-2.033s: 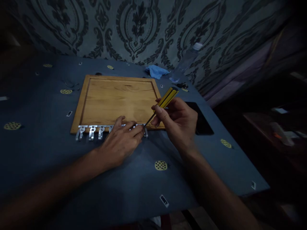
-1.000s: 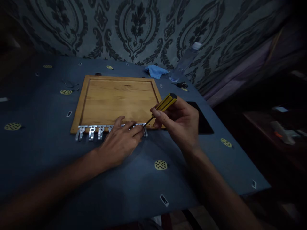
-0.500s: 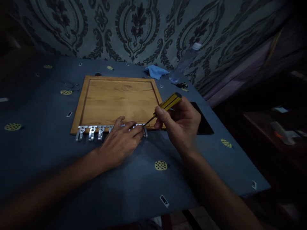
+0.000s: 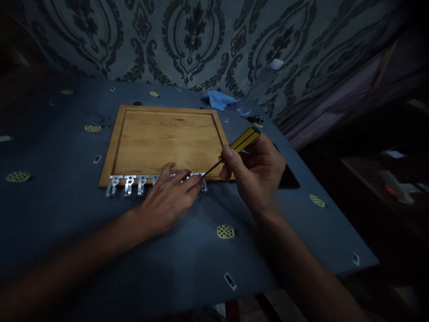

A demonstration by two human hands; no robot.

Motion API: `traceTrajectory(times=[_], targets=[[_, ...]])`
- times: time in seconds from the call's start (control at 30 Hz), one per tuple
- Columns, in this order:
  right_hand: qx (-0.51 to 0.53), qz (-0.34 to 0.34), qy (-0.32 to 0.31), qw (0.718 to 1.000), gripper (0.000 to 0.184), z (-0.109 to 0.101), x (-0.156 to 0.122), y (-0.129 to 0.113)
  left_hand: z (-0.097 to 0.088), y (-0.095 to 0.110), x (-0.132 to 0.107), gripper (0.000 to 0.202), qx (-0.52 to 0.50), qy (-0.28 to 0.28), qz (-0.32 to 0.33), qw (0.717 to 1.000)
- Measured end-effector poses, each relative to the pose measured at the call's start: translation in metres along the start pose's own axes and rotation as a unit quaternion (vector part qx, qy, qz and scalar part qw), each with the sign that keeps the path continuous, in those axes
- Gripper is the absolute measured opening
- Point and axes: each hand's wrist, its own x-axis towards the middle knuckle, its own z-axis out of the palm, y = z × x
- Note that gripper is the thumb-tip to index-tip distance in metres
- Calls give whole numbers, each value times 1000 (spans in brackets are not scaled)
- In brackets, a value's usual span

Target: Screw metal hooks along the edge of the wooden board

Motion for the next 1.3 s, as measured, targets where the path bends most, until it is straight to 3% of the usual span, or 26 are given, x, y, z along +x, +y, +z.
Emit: traceTrajectory(times=[0.3,0.53,0.87,1.13,1.3], targets=[[-3,28,-35,999,34,-2,2,-1,0,0,1,22,7,27,13,1000],[19,29,-102,994,33,-7,6,-5,1,0,0,20,1,9,3,1000],[-7,42,-67,997,32,-8,3,-8,0,0,0,23,7,10,7,1000],[3,35,-111,993,32,-11,6,-10,-1,0,0,24,2,-3,-1,1000],[-35,17,-66,997,34,-7,1,-8,-2,1,1,23,0,0,5,1000]])
